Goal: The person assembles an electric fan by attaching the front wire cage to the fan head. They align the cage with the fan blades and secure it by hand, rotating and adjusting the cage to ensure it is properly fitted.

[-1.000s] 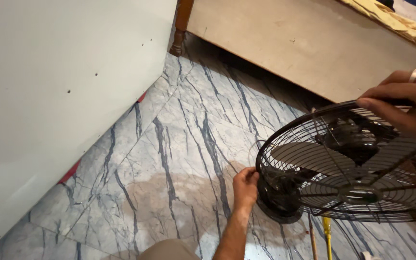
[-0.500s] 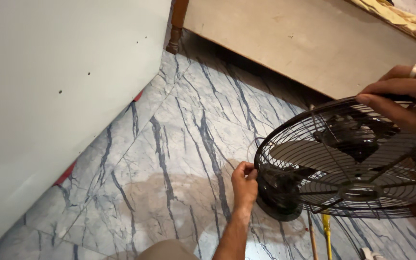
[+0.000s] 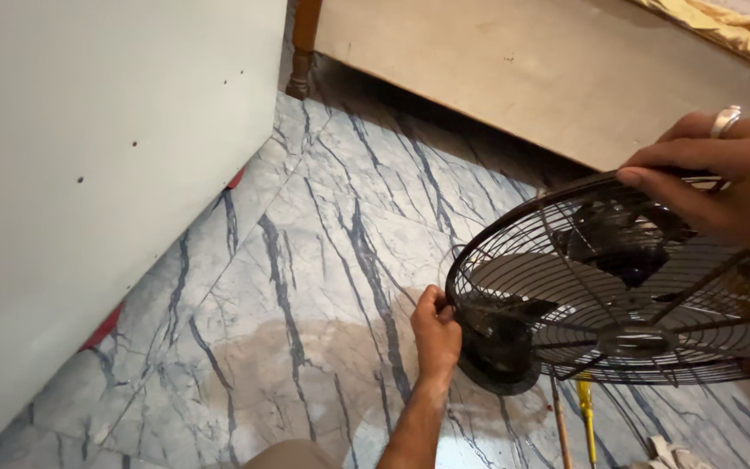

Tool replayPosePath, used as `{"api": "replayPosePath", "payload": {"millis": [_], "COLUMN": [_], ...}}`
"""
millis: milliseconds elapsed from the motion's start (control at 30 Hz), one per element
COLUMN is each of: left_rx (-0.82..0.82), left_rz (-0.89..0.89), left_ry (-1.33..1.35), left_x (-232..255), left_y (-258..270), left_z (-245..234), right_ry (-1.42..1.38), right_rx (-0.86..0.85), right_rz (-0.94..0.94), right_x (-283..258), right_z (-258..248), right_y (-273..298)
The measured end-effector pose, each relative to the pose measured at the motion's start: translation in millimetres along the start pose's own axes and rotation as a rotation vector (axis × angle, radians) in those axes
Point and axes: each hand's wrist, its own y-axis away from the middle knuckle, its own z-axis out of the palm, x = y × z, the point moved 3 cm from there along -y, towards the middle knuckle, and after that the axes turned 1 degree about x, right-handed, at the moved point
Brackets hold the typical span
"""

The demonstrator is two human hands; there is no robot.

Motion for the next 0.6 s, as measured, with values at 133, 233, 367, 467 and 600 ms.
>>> {"api": "replayPosePath", "payload": {"millis": [133,233,367,467,600], "left_rx": [-0.071,-0.1,-0.065,-0.061,-0.059], "left_rz": [-0.077,-0.093,-0.054,-0.02,-0.076], "left_ry": [0.037,0.13,0.295,0.325,0.373], "left_x": [-10,-15,-18,-18,-12], "left_y": [-7,-10,-14,-20,-23], "left_z": [-5,-8,-5,-5,-8], "right_ry": [-0.048,0.043,0.008,0.002,0.01], "right_rx": [0.029,-0.051,-0.017,-0.019,-0.037], "right_rz": [-0.026,0.057,0.02,0.015,0.018], "right_x": [-10,-11,-9,-6,-2], "right_z": [-5,-6,-8,-4,0], "right_y": [-1,-5,-4,-2,0]}}
